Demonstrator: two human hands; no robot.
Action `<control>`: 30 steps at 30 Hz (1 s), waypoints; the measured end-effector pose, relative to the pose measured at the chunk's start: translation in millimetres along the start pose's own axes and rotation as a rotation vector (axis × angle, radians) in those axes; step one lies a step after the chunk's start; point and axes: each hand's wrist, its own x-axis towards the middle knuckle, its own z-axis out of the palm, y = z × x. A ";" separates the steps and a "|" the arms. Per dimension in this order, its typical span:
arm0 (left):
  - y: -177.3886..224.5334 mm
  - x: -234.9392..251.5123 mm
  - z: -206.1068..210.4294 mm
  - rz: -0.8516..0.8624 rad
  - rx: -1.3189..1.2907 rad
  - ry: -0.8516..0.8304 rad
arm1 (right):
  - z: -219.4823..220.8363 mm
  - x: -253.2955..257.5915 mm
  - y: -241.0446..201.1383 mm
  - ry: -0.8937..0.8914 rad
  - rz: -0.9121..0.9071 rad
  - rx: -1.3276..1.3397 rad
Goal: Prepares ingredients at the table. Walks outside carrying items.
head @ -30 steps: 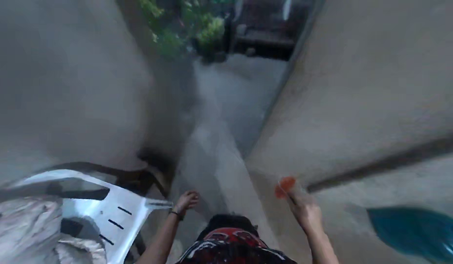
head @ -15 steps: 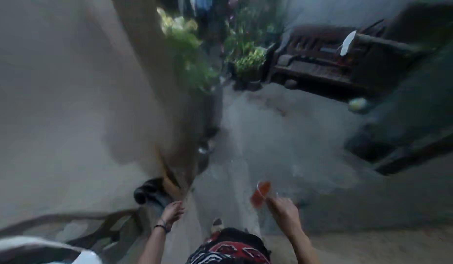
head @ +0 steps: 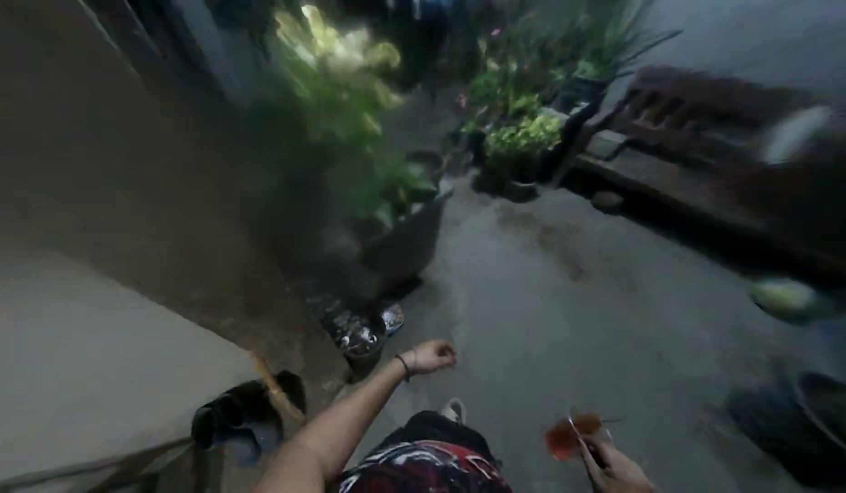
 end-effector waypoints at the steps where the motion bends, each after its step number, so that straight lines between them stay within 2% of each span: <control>1: 3.5 19.1 -13.5 -0.032 -0.004 0.012 | -4.5 41.1 8.3 -0.016 -0.030 -0.019; 5: 25.6 66.8 -71.2 -0.253 -0.223 0.150 | -26.0 184.2 16.5 0.047 -0.150 0.012; 8: 56.8 104.8 -128.5 -0.282 -0.264 0.249 | -34.4 287.7 17.9 0.040 -0.217 0.022; 12: 89.6 187.5 -193.2 -0.276 -0.346 0.376 | -36.3 419.1 17.8 0.087 -0.342 0.028; 17: 127.0 341.1 -274.1 -0.250 -0.336 0.272 | -18.1 567.5 29.6 0.165 -0.362 -0.018; 19: 161.2 405.0 -314.4 -0.218 -0.254 0.231 | -19.5 620.4 30.7 0.133 -0.275 -0.039; 22: 233.1 484.8 -357.2 -0.090 -0.180 0.118 | -41.6 697.1 39.3 0.130 -0.210 -0.071; 26: 310.0 565.7 -413.9 0.079 -0.021 0.041 | -54.9 810.2 51.6 0.061 -0.157 -0.071; 30: 338.1 631.8 -480.4 0.100 0.091 0.012 | -40.8 930.0 54.8 -0.030 -0.113 -0.060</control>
